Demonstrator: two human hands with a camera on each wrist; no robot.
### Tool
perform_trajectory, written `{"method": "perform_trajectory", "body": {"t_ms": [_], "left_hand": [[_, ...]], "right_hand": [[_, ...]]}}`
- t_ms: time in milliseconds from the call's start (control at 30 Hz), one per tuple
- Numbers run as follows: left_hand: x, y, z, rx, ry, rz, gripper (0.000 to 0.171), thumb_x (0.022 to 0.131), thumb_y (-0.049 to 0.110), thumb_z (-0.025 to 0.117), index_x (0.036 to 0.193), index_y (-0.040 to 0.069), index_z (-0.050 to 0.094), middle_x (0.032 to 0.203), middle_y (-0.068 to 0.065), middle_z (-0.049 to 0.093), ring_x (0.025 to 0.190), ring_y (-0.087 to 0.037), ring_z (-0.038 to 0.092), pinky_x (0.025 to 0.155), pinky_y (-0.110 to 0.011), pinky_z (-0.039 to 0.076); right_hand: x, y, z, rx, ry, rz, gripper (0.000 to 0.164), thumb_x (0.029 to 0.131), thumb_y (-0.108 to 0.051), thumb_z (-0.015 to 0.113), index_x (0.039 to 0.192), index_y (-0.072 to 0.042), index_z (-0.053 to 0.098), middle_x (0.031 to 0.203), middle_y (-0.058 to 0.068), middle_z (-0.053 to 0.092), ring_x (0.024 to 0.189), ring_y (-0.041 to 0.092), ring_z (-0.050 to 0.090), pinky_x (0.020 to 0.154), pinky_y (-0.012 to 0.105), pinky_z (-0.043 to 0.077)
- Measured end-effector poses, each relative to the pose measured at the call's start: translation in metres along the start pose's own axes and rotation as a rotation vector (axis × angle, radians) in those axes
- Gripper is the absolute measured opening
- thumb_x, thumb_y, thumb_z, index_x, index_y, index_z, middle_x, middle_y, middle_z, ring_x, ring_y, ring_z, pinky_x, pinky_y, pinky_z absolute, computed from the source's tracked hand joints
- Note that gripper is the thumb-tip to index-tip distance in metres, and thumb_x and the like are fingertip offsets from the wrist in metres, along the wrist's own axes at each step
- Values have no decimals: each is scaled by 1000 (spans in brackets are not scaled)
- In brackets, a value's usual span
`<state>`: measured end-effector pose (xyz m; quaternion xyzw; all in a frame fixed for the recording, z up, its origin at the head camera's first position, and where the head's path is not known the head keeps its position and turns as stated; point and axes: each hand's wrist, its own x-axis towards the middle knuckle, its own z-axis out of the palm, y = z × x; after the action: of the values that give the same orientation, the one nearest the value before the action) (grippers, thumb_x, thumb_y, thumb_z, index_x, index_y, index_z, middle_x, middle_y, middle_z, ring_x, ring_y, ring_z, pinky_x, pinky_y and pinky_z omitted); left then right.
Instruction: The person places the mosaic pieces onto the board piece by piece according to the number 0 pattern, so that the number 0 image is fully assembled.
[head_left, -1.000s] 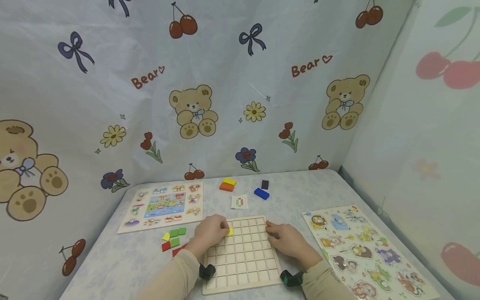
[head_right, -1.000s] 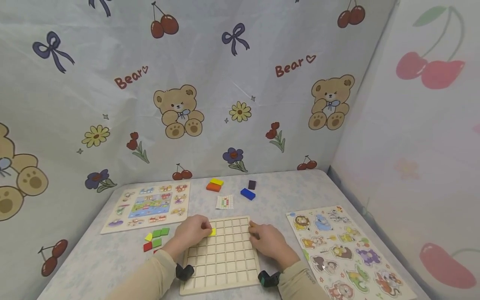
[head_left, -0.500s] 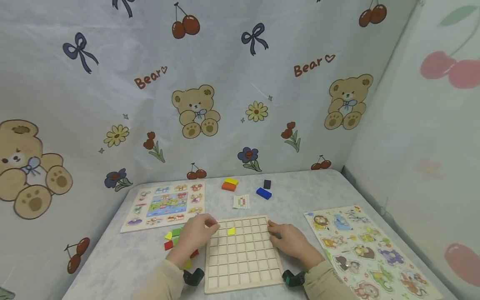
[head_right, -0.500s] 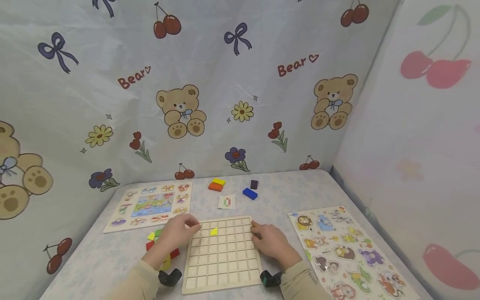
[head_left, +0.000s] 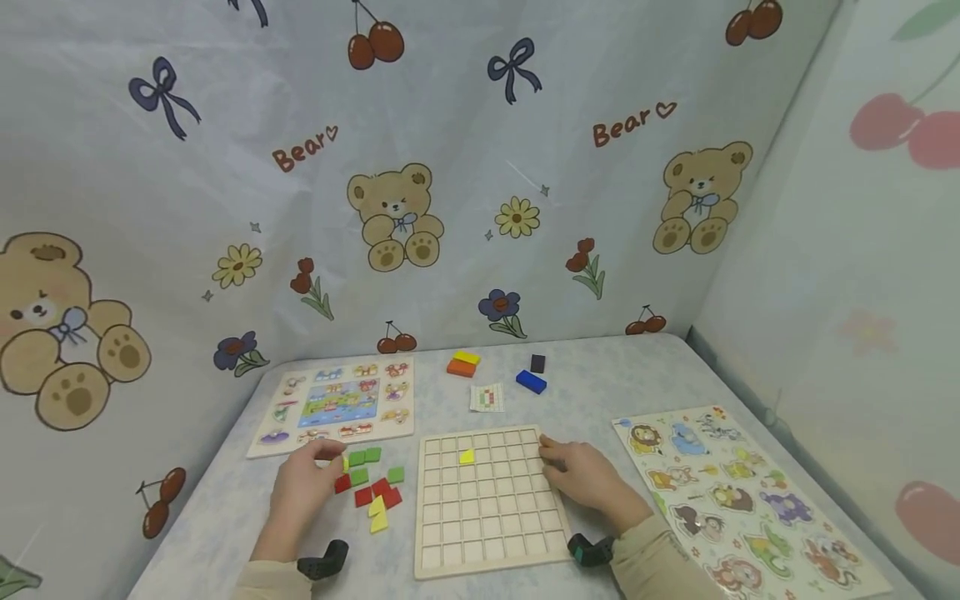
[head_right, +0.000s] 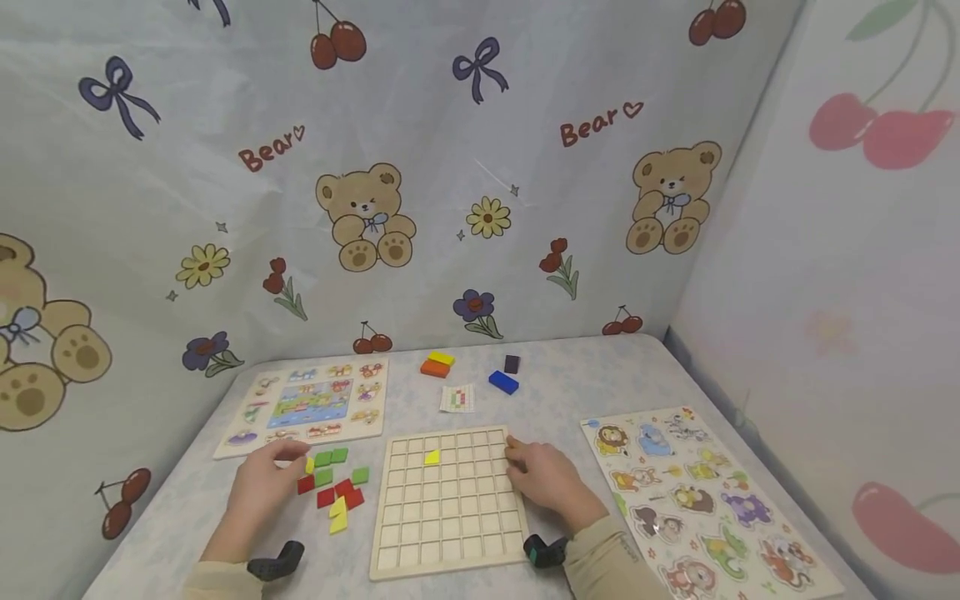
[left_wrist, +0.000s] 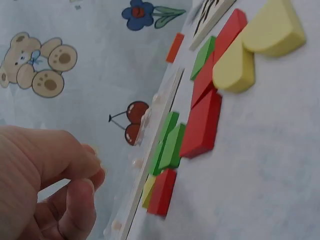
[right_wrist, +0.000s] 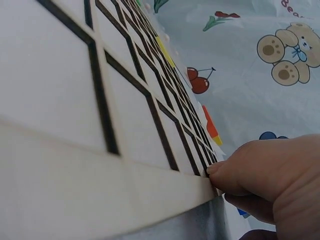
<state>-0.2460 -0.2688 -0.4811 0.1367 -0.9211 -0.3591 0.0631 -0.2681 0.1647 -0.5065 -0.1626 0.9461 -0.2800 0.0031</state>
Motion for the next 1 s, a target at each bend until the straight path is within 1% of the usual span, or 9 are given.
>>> {"method": "perform_trajectory", "body": {"t_ms": [67,167,267,333,567,767,833,900,1000], "left_hand": [[1,-5,-7,57,-13,-14,30,93,18,66,122,10,70,119,-14,69,87,-22,62,66,-32,46],[3,-10,-14,114,-92,-22,33,88,18,72,120,9,69,117,-14,69,93,-25,63,73,-40,49],[5,-14,-15,143,-179,-6,34,85,20,79,116,10,70,115,-11,70,101,-27,65,82,-47,52],[7,-17,-13,148,-206,10,33,84,20,82,114,11,71,114,-9,71,102,-26,65,86,-50,52],[10,-27,-9,161,-215,64,30,82,15,85,109,13,72,105,-3,71,96,-22,64,85,-48,52],[8,-28,-15,177,-215,109,30,82,20,87,108,14,73,101,0,71,93,-19,63,85,-49,52],[7,-27,-17,188,-206,112,31,82,22,87,109,14,73,101,1,71,92,-19,62,83,-47,52],[8,-27,-18,187,-194,120,32,82,24,87,110,15,73,102,0,71,89,-18,62,79,-43,52],[8,-23,-15,152,-186,131,35,83,27,87,113,16,73,105,0,72,85,-17,60,71,-36,51]], "right_hand": [[0,0,0,2,-1,6,37,99,-21,67,133,-7,69,151,4,56,135,36,57,106,54,48],[0,1,0,-2,-1,4,37,99,-21,67,134,-7,68,151,4,56,135,36,56,106,53,48],[-1,1,-1,6,1,10,37,99,-21,67,134,-7,69,151,4,56,135,35,56,107,54,47],[-1,0,-1,11,3,15,37,99,-21,68,133,-7,69,151,3,56,135,35,56,107,54,46],[0,-1,1,35,-2,25,37,99,-22,68,133,-7,69,151,2,56,137,34,55,110,54,44],[-1,-1,2,36,8,16,37,98,-21,68,133,-7,69,151,3,56,137,33,55,110,53,44],[-1,-2,1,36,10,14,37,99,-21,68,133,-7,69,151,3,56,137,34,55,110,53,44],[-1,-2,1,35,11,14,37,98,-21,68,132,-7,69,150,3,57,137,34,55,110,53,44],[-2,-2,1,29,4,22,37,98,-22,68,133,-7,69,150,3,57,136,34,56,108,53,46]]}}
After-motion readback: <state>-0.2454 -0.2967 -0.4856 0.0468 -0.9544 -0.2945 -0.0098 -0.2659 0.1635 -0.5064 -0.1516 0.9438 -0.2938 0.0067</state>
